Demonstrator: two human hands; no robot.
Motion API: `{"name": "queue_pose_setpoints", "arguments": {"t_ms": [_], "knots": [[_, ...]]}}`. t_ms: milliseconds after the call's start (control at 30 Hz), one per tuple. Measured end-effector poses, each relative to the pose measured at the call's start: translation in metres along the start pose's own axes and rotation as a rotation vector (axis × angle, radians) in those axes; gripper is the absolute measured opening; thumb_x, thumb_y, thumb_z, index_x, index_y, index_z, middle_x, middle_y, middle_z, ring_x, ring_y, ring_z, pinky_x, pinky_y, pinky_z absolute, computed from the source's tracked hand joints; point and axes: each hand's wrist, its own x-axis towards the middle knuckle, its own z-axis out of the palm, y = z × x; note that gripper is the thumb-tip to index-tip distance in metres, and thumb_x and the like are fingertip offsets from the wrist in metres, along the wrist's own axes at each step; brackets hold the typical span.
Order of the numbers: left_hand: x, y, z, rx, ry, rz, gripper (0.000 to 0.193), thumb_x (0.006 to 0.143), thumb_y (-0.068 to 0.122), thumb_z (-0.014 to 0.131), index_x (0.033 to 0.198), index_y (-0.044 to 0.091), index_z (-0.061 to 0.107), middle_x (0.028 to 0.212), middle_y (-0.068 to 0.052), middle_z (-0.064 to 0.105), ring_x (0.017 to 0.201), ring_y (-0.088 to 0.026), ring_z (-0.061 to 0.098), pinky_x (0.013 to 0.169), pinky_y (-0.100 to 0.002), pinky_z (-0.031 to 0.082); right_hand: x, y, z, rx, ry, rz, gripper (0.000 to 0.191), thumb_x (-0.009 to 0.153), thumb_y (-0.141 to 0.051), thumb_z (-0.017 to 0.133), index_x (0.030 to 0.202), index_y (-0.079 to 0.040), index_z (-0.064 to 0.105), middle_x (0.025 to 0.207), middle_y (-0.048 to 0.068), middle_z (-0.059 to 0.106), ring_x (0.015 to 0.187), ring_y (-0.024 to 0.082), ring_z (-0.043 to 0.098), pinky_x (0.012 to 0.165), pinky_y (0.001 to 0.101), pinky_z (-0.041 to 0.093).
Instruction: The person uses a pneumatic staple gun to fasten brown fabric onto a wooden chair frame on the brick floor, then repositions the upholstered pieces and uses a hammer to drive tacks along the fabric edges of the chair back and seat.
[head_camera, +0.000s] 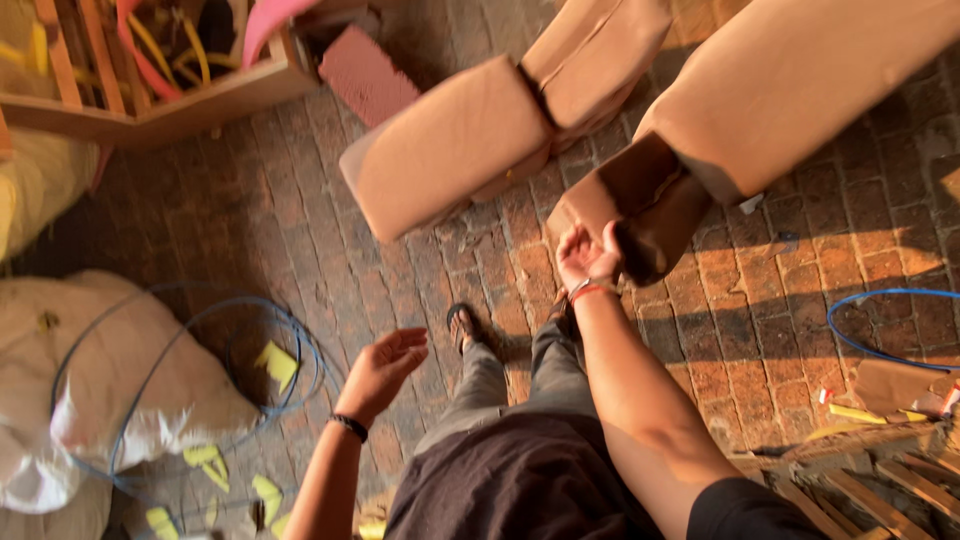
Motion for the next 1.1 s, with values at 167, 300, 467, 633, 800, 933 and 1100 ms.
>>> {"name": "queue_pose_setpoints", "arguments": {"t_ms": [167,300,467,633,800,933,1100], "knots": [[0.011,0.028,0.023,0.068,-0.062,0.087,0.046,0.092,0.024,0.07,0.133,0.004,0.064,0.13,-0.012,0.073,0.122,-0.021,0.069,0.102,-0.035,0.054,-0.006,-0.003,0.01,0.025,0.097,-0.063,0.043,0.085,-0.039,0.08,0.102,0.0,0.069,0.089,0.008,0.072,0.081,0.021,0.068,0.072,0.0343,0.054],[0.015,0.046,0.033,0.209,-0.042,0.01,0.047,0.091,0.026,0.069,0.134,0.007,0.064,0.13,-0.008,0.073,0.122,-0.019,0.069,0.102,-0.034,0.054,0.004,0.003,0.018,0.063,-0.002,-0.071,0.03,0.083,-0.027,0.079,0.101,-0.006,0.068,0.091,0.005,0.074,0.082,0.02,0.068,0.075,0.0349,0.055],[0.013,0.05,0.039,0.211,-0.007,-0.087,0.047,0.09,0.025,0.07,0.133,0.008,0.066,0.131,-0.007,0.073,0.124,-0.017,0.068,0.103,-0.034,0.054,0.025,-0.001,0.017,-0.016,0.082,-0.085,0.03,0.078,-0.029,0.087,0.095,-0.012,0.069,0.08,0.0,0.067,0.075,0.015,0.063,0.07,0.0322,0.051],[0.006,0.045,0.047,0.105,-0.003,-0.069,0.048,0.09,0.025,0.07,0.134,0.007,0.064,0.133,-0.008,0.072,0.124,-0.019,0.068,0.103,-0.035,0.055,0.034,-0.005,0.01,-0.006,0.119,-0.075,0.036,0.076,-0.034,0.092,0.093,-0.011,0.069,0.079,-0.003,0.065,0.078,0.014,0.06,0.071,0.0304,0.051],[0.002,0.047,0.055,0.149,0.013,-0.104,0.048,0.09,0.026,0.07,0.135,0.008,0.064,0.133,-0.008,0.072,0.125,-0.018,0.068,0.104,-0.034,0.054,0.031,-0.004,0.006,-0.032,0.13,-0.06,0.035,0.075,-0.036,0.088,0.095,-0.013,0.069,0.082,-0.005,0.068,0.08,0.012,0.06,0.076,0.03,0.049],[0.009,0.053,0.052,0.186,-0.02,-0.046,0.047,0.091,0.025,0.07,0.134,0.006,0.065,0.131,-0.009,0.074,0.124,-0.019,0.069,0.104,-0.034,0.054,0.025,-0.004,0.004,-0.056,0.112,-0.081,0.037,0.077,-0.039,0.087,0.095,-0.013,0.069,0.078,-0.005,0.061,0.078,0.013,0.058,0.076,0.0316,0.048],[0.022,0.059,0.041,0.177,-0.102,0.037,0.046,0.091,0.022,0.07,0.133,0.005,0.065,0.132,-0.008,0.073,0.123,-0.019,0.068,0.104,-0.034,0.053,0.02,-0.006,-0.005,-0.061,0.101,-0.083,0.035,0.078,-0.04,0.087,0.093,-0.017,0.066,0.078,-0.006,0.059,0.077,0.011,0.056,0.075,0.031,0.047]]}}
